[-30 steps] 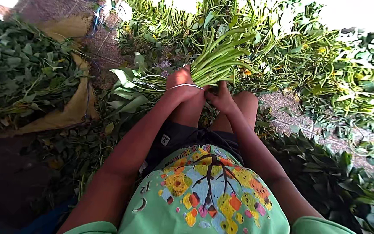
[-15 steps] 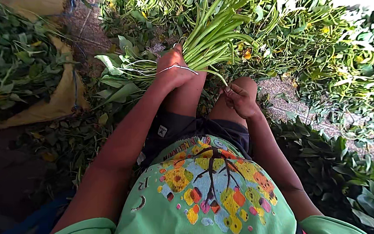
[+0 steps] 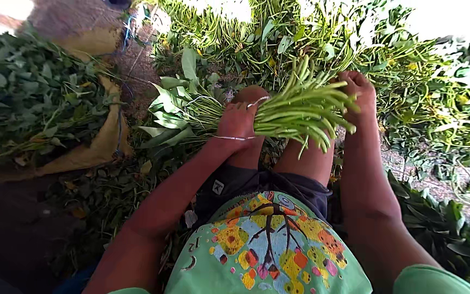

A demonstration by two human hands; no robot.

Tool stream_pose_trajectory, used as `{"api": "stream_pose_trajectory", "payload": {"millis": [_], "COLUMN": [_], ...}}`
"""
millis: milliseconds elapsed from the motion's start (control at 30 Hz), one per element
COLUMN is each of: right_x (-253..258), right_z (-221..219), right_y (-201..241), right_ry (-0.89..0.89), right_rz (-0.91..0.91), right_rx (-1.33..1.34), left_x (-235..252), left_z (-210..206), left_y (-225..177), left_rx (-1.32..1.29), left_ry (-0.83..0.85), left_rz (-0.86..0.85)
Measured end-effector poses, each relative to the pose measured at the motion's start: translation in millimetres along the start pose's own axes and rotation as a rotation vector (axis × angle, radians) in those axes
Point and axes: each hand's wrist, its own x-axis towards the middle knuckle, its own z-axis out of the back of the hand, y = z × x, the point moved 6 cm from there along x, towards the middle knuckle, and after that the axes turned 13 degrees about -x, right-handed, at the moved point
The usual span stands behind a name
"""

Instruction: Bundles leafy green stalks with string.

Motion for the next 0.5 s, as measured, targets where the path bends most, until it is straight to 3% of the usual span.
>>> {"api": "stream_pose_trajectory", "payload": {"millis": [67,167,233,300,400,500], "right_x": [26,19,2,-12,-51,-88], "right_z": [-18,-60,-66,-64,-89,-133], "right_y": [40,120,168,207,228,206], "right_ry": [0.123,0.545,0.730,0.758,0.855,1.058], "right_rz": [0.238,0.637,0.786,0.872,1.090,1.156], "right_rx": [0.030,-0.030,-0.352,-0.720,-0.980,-1.017], "left_x": [-9,-22,-28,-30,-25,-22], "left_z": [1,5,7,12,17,14], "left_y": [1,5,8,7,4,8], "left_rx": [0.053,0.138,0.169,0.205,0.189,0.154], "left_ry": [-0.030,-0.129,-0.154,-0.141,-0.085,-0.125], "left_rz": [-0.133,-0.266,-0.264,-0.208,-0.115,-0.129]}}
